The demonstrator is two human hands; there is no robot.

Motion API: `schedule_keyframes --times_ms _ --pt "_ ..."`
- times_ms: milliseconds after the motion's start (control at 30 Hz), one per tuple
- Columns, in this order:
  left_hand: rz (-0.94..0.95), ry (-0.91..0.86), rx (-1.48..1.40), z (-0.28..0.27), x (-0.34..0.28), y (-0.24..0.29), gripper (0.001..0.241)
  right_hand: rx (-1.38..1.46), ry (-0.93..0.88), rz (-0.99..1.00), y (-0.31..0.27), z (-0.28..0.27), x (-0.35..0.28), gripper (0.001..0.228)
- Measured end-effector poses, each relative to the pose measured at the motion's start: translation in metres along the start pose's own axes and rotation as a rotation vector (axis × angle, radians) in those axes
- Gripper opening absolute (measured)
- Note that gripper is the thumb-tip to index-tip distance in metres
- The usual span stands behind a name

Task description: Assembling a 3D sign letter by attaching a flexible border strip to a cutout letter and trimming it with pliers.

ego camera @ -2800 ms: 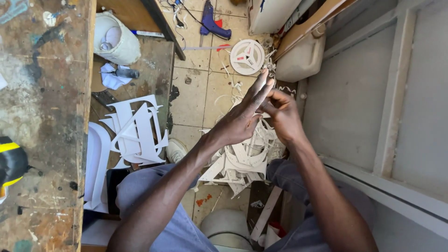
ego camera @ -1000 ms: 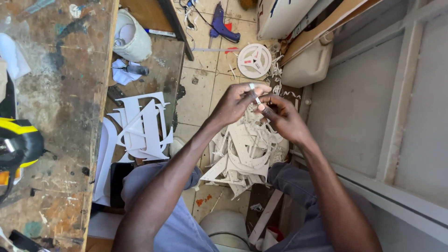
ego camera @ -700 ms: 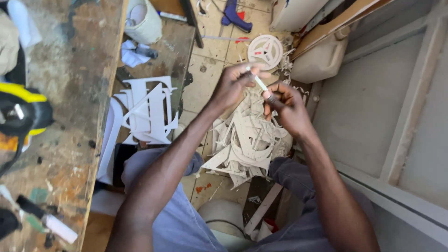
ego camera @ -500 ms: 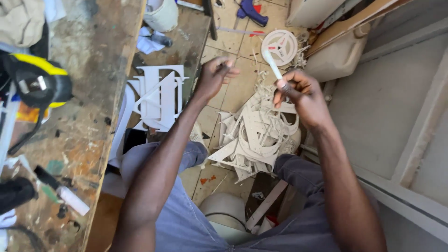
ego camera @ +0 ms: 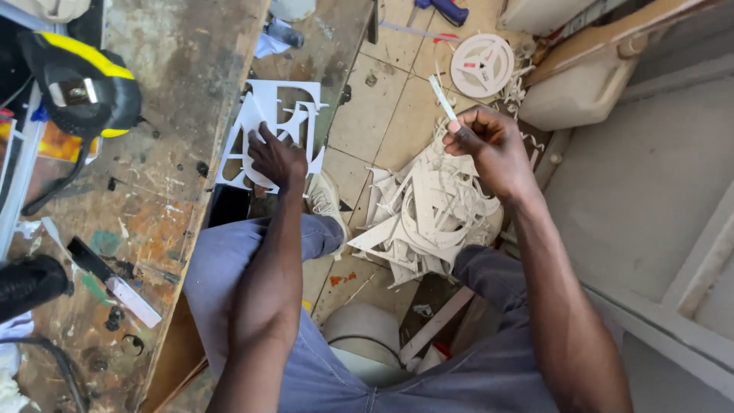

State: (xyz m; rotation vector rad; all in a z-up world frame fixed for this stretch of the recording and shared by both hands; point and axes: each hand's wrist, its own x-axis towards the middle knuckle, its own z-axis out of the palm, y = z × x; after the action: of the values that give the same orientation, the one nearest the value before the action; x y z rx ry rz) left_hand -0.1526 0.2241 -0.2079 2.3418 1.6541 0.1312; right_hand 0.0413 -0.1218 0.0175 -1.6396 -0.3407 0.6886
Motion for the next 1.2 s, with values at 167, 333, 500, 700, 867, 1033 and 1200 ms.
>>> schedule_keyframes --times_ms 167,333,500,700,867,1033,1200 --pt "-0.059 -0.015 0.003 -0.021 -0.008 0.004 0.092 -0.004 -0.008 0.020 0.002 0.002 -0.003 0.018" --pt "-0.071 0.020 -0.124 0.019 -0.009 -0.011 0.082 -0.017 -0.007 0.007 -0.003 0.001 -0.007 0.018" --pt "0.316 0.078 -0.576 -0.026 -0.058 0.060 0.069 0.003 0.006 0.045 0.006 0.015 -0.006 0.018" --pt "0.582 -0.040 -0.869 -0.111 -0.130 0.133 0.067 0.129 0.160 0.116 0.023 0.045 -0.001 0.030" --pt "0.796 -0.186 -0.892 -0.140 -0.158 0.147 0.049 0.272 0.317 0.084 0.019 0.056 0.001 0.027" --pt "1.152 -0.237 -0.909 -0.123 -0.147 0.163 0.058 0.253 0.512 -0.054 0.051 0.015 0.017 0.027" --pt "1.245 0.116 -0.801 -0.168 -0.090 0.205 0.037 0.090 0.424 -0.186 0.014 -0.034 0.006 0.026"
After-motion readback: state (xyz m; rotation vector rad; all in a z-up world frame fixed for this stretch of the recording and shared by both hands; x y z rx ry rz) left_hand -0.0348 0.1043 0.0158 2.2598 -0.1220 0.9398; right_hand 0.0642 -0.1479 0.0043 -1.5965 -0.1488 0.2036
